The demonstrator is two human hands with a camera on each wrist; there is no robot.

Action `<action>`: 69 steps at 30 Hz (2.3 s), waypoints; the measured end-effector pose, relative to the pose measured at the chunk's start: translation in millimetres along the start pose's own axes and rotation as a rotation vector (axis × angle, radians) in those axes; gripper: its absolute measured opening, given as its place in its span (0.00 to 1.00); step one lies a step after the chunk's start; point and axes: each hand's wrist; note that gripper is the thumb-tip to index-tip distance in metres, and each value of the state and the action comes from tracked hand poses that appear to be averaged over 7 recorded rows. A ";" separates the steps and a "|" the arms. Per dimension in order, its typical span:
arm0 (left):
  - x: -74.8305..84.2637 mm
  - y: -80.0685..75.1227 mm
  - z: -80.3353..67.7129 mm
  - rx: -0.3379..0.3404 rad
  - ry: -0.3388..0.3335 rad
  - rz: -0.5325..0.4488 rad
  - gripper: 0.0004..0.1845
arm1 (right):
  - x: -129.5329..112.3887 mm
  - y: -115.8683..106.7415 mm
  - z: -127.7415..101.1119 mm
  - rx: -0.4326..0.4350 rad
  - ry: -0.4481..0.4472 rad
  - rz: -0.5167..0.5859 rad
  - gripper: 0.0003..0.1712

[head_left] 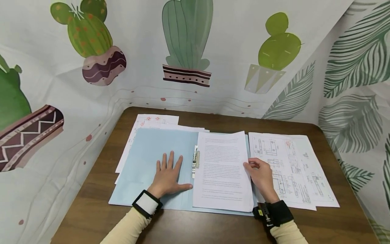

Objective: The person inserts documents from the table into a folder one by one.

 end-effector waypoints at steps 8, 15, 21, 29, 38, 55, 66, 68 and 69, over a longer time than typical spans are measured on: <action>2.3 -1.6 0.2 -0.012 -0.005 0.009 0.64 | -3.9 -2.5 1.5 -0.005 -0.125 -0.209 0.19; 3.8 -3.0 0.6 -0.031 -0.006 0.015 0.64 | -10.0 -3.7 -0.4 -0.083 -0.109 -0.347 0.30; 5.4 -1.9 -0.3 -0.024 -0.010 0.014 0.65 | -12.3 -2.7 -0.7 -0.109 -0.113 -0.403 0.34; 7.1 -0.8 -1.0 -0.015 -0.008 0.018 0.64 | -13.1 -2.6 -2.6 -0.106 -0.114 -0.428 0.34; 6.8 0.2 -0.8 -0.006 -0.009 0.023 0.65 | -13.0 0.6 -2.4 -0.103 -0.129 -0.446 0.31; 7.5 0.0 0.1 -0.007 -0.010 0.030 0.65 | -10.9 -0.9 -2.0 -0.108 -0.154 -0.441 0.29; 7.9 0.5 0.0 0.006 0.001 0.022 0.64 | -8.2 -0.3 -0.9 -0.110 -0.159 -0.431 0.30; 7.5 1.7 0.0 0.004 0.001 0.022 0.64 | -9.0 -1.3 -1.7 -0.111 -0.157 -0.425 0.31; 7.4 2.1 0.0 0.002 0.001 0.023 0.64 | -9.5 -2.1 -2.3 -0.109 -0.157 -0.417 0.31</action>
Point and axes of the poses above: each hand's wrist, its own z-axis towards the middle knuckle, its own y-axis out of the palm, x = y × z, and after that the axes turned 1 degree about -z, right-handed
